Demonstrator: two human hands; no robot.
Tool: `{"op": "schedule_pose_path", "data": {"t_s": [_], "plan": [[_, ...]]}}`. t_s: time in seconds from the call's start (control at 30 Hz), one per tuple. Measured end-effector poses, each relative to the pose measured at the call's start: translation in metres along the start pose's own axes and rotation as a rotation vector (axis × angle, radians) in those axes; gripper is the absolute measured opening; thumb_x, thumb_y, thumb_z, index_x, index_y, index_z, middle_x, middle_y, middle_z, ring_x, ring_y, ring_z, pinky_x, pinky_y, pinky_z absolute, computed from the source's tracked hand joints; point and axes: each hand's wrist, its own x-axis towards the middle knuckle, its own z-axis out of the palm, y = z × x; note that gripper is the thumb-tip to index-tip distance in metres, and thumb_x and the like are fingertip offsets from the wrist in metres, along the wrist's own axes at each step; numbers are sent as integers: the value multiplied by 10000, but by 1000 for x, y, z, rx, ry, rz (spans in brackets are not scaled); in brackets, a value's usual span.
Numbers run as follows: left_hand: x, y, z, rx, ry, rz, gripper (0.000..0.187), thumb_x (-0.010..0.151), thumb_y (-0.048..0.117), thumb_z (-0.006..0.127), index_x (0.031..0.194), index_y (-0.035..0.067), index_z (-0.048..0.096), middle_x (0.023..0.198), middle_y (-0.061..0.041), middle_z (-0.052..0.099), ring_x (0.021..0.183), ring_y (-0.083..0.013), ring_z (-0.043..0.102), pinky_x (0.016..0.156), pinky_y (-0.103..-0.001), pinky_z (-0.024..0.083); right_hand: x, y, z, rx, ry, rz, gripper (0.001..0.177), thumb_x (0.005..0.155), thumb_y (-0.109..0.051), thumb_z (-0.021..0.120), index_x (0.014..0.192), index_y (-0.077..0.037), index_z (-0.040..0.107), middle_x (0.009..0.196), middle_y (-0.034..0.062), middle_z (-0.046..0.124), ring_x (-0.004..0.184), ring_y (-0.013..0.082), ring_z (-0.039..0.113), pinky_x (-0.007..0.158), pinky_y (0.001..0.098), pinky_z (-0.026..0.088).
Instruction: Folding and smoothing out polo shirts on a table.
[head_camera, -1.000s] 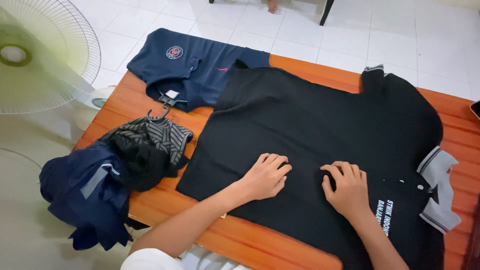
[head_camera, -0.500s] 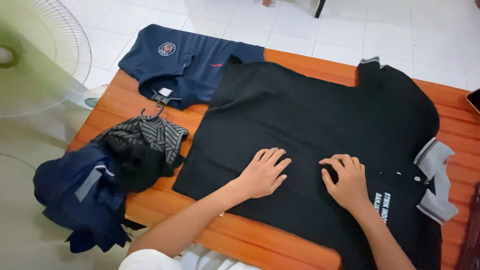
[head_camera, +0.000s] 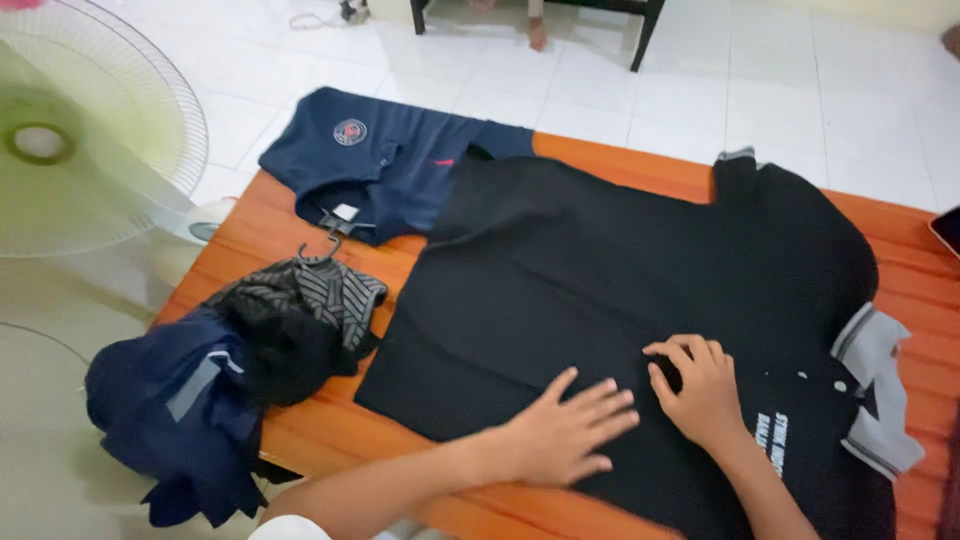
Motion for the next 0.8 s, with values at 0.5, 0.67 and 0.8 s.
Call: {"op": "schedule_pose_path", "data": {"t_s": [0.5, 0.67, 0.8], "plan": [[1, -90, -36, 65, -71, -482, 819, 993, 678, 372, 1627, 169, 281, 1709, -158, 166, 1570, -402, 97, 1178, -731, 44, 4, 0, -2, -34, -129, 92, 279, 843, -301, 716, 1114, -240, 745, 1130, 2, 616, 1074, 198, 565, 946, 389, 442], [-4, -118, -46, 54, -132, -776, 832, 976, 691, 333, 1645, 222, 175, 1716, -169, 36, 1568, -404, -28, 1157, -746, -29, 2, 5, 5, -51, -103, 91, 280, 840, -317, 718, 1111, -251, 747, 1119, -15, 622, 1060, 183, 575, 938, 372, 448], [-5, -102, -20, 89, -50, -655, 906, 982, 707, 359, 1636, 98, 205, 1709, -222, 83, 1578, -421, 12, 1165, -748, -22, 4, 1, -1, 19, -132, 116, 288, 840, -303, 725, 1122, -254, 750, 1130, -28, 632, 1039, 172, 589, 928, 361, 464]]}}
